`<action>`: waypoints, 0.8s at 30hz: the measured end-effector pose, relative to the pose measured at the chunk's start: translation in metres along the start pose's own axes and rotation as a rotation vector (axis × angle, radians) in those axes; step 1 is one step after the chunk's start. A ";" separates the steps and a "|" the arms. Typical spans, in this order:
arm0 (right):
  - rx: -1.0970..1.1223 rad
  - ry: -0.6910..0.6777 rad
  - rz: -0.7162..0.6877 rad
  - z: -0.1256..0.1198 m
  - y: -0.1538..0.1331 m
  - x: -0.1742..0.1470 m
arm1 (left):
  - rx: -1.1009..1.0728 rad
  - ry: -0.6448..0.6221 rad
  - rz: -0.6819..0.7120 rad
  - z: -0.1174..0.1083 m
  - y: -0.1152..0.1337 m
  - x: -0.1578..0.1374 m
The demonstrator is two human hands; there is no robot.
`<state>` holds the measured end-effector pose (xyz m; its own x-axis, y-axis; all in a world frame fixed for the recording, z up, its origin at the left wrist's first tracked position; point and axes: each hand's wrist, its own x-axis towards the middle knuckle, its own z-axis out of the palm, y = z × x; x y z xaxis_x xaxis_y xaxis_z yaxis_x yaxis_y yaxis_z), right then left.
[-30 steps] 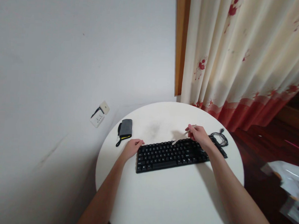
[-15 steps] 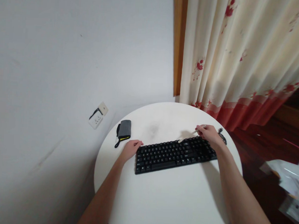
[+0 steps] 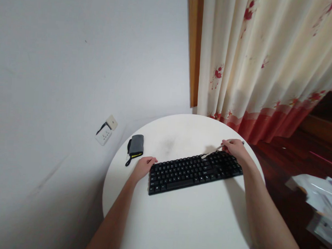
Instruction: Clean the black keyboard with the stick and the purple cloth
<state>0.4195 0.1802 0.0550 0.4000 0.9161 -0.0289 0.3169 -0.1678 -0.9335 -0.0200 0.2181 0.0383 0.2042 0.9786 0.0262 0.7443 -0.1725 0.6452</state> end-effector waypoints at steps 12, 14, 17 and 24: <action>0.158 0.268 0.051 -0.029 0.024 0.014 | -0.012 -0.007 0.021 0.000 -0.002 0.002; 0.185 0.205 0.039 -0.022 0.019 0.011 | -0.004 -0.010 0.021 0.000 -0.002 0.002; 0.147 0.147 0.003 -0.015 0.018 0.011 | 0.015 -0.011 0.017 0.000 -0.002 0.003; -0.122 0.408 0.033 -0.032 0.040 0.027 | 0.044 -0.017 0.007 0.001 -0.002 0.003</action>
<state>0.4701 0.1870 0.0286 0.7115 0.6943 0.1083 0.3878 -0.2595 -0.8845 -0.0207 0.2216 0.0365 0.2200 0.9753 0.0180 0.7699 -0.1850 0.6107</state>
